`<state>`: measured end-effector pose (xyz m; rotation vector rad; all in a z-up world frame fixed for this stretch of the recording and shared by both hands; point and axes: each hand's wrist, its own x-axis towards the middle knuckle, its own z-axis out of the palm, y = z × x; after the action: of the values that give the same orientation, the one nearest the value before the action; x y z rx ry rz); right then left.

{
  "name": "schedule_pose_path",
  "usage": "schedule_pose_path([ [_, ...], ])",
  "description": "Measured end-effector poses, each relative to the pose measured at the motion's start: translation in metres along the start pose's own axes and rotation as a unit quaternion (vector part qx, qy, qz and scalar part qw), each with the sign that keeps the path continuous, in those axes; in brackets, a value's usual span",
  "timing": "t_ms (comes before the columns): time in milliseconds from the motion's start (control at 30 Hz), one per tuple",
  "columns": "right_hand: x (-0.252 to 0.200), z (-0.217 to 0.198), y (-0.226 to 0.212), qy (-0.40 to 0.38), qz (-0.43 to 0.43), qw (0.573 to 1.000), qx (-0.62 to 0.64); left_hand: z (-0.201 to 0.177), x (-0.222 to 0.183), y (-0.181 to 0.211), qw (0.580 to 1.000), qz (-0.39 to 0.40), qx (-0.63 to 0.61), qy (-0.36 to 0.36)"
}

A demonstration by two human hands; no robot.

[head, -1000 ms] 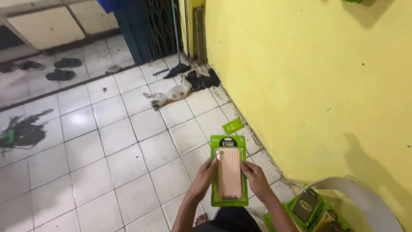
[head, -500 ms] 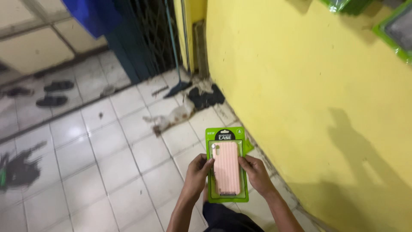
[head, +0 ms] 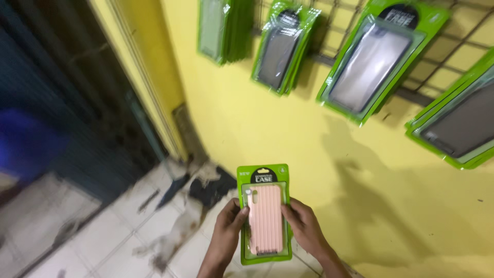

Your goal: The person picks up packaged phone cases from a white plastic chair, wipes each package with a cloth, and hangs them on a wall-mounted wire grid display. The person repeats this process for multiple phone cases of different colors.

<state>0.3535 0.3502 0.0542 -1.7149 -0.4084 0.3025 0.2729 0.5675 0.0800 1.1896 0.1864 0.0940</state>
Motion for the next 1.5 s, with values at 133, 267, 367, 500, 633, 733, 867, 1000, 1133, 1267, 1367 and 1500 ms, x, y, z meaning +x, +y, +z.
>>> schedule_pose_path([
  [133, 0.031, 0.000, -0.052, 0.109, -0.040, 0.993, -0.020, 0.003, 0.080, 0.054, 0.995, -0.001, 0.014, -0.096],
  [267, 0.067, 0.012, -0.152, 0.220, -0.159, 0.962, -0.043, 0.024, 0.156, 0.136, 0.968, 0.099, 0.046, -0.227],
  [367, 0.109, 0.007, -0.236, 0.306, -0.253, 0.908, -0.132, 0.048, 0.212, 0.213, 0.937, 0.189, 0.100, -0.277],
  [500, 0.161, -0.009, -0.339, 0.340, -0.333, 0.861, -0.178, 0.087, 0.271, 0.321, 0.889, 0.358, 0.126, -0.254],
  [633, 0.217, -0.028, -0.432, 0.326, -0.362, 0.835, -0.255, 0.119, 0.314, 0.414, 0.843, 0.469, 0.088, -0.247],
  [733, 0.245, -0.041, -0.472, 0.326, -0.374, 0.833, -0.243, 0.141, 0.338, 0.452, 0.813, 0.519, 0.035, -0.261],
  [867, 0.269, -0.058, -0.492, 0.338, -0.368, 0.832, -0.240, 0.164, 0.369, 0.473, 0.831, 0.495, 0.030, -0.251],
  [1000, 0.279, -0.071, -0.492, 0.366, -0.329, 0.842, -0.222, 0.177, 0.387, 0.474, 0.849, 0.469, 0.050, -0.238],
  [1133, 0.284, -0.073, -0.481, 0.367, -0.320, 0.847, -0.214, 0.173, 0.394, 0.464, 0.861, 0.442, 0.074, -0.238],
  [1267, 0.275, -0.065, -0.467, 0.419, -0.272, 0.804, -0.322, 0.166, 0.391, 0.451, 0.852, 0.460, 0.102, -0.227],
  [1367, 0.261, -0.046, -0.449, 0.462, -0.235, 0.721, -0.460, 0.148, 0.381, 0.436, 0.848, 0.477, 0.145, -0.183],
  [1500, 0.203, 0.004, -0.372, 0.466, -0.236, 0.649, -0.553, 0.092, 0.348, 0.379, 0.847, 0.495, 0.163, -0.103],
])
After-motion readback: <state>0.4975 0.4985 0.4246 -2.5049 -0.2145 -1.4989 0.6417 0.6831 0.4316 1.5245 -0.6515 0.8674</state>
